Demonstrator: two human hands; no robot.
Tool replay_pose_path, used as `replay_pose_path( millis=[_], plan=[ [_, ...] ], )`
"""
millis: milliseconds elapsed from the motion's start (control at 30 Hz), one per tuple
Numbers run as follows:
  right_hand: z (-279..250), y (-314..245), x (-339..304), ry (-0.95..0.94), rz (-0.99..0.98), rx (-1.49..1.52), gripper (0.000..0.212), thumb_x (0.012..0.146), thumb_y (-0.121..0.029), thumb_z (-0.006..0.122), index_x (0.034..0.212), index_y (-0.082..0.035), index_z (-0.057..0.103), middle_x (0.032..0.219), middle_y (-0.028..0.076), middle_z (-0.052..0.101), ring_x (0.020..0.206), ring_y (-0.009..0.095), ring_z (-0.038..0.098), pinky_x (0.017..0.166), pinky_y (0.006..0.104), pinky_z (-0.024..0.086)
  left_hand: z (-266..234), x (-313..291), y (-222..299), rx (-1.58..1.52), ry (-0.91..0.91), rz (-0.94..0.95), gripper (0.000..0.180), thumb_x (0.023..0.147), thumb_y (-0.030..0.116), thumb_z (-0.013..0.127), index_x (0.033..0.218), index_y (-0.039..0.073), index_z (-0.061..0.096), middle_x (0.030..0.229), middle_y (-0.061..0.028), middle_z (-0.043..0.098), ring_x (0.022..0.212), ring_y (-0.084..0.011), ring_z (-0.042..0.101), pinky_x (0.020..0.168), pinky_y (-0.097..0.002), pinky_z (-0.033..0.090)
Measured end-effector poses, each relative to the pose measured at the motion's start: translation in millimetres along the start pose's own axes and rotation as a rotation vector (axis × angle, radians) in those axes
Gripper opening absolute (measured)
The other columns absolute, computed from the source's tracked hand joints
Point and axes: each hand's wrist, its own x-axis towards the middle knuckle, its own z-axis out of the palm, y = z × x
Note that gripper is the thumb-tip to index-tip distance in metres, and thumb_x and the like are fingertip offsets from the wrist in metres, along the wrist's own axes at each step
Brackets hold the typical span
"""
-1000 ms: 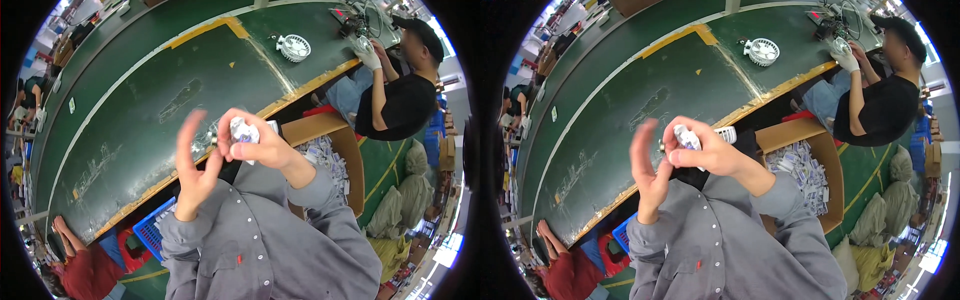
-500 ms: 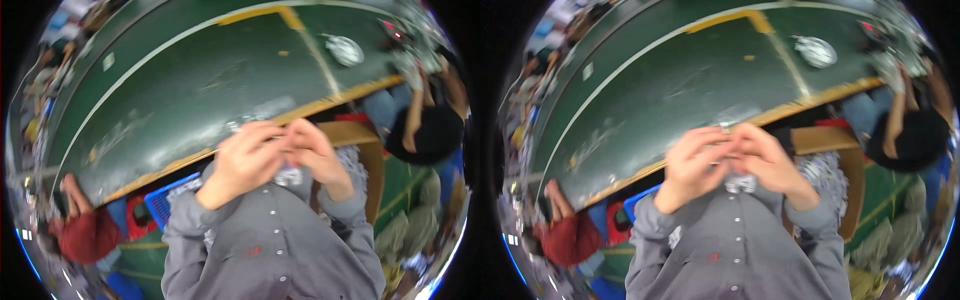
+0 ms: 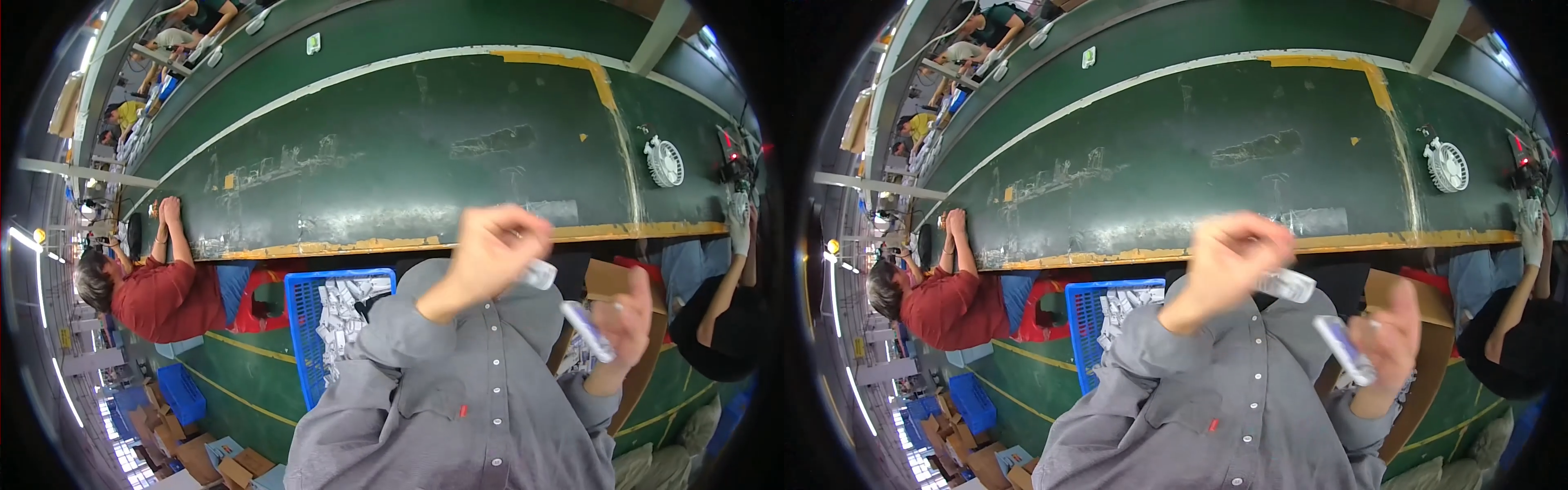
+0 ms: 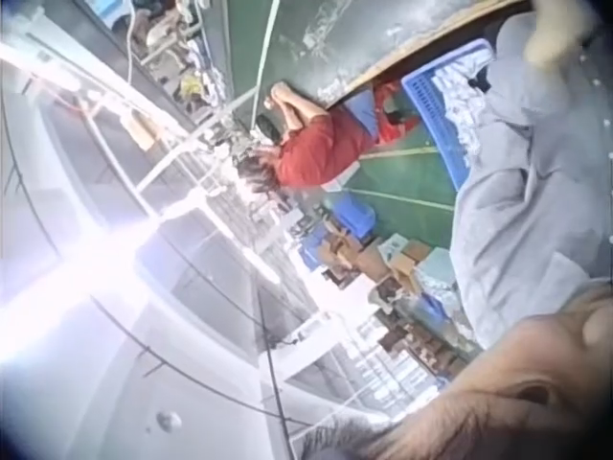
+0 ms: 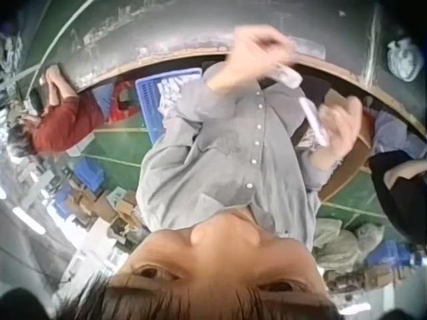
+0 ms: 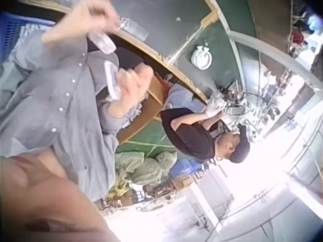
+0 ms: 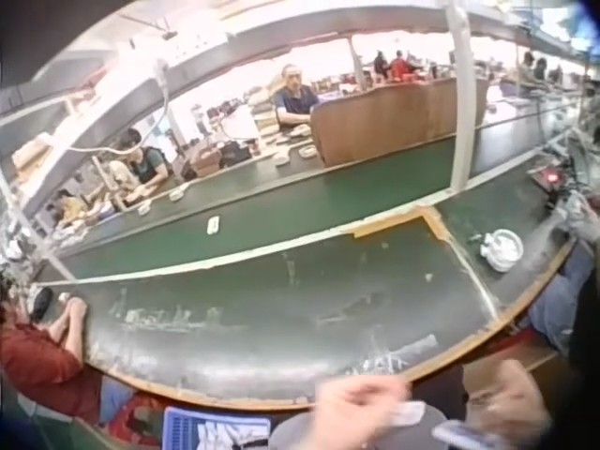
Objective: The person assembles small handheld electronic fans by hand, connecting internal components such as fan blades, circuit boards, and batteries into plastic casings and mini fan housings.
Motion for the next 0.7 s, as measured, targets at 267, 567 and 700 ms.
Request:
replay_pose_path(
  millis=[267,567,700],
  plan=[
    [-294,-18,-97,0.341,0.424,-1.373,0.029,0.089,-0.023,0.06,0.108,-0.005,0.048,0.089,0.014,0.065,0.08,0.022,0.064,0.071,0.0328,0.05,-29,25,43,-0.154,-0.065,0.019,0.018,0.086,-0.002,0.066,0.104,-0.003,0.067,0.098,-0.0146,0.07,0.088,-0.0194,0.069,0.071,-0.0295,0.058],
    [-5,7,-11,-0.107,-0.463,-1.141,0.095,0.067,-0.03,0.085,0.14,0.002,0.034,0.142,0.023,0.039,0.132,0.035,0.04,0.11,0.0432,0.031,67,43,69,-0.172,-0.295,-0.029,0.023,0.088,0.006,0.067,0.109,-0.001,0.066,0.103,-0.0135,0.069,0.093,-0.0207,0.069,0.077,-0.0328,0.058],
    [10,-9,23,-0.102,-0.222,-0.281,0.093,0.089,-0.064,0.043,0.148,0.004,0.02,0.147,0.02,0.035,0.139,0.035,0.032,0.112,0.0494,0.026,91,43,81,-0.132,-0.519,0.014,0.027,0.089,0.007,0.059,0.115,0.002,0.062,0.109,-0.0168,0.066,0.098,-0.0243,0.067,0.076,-0.0346,0.056]
  ],
)
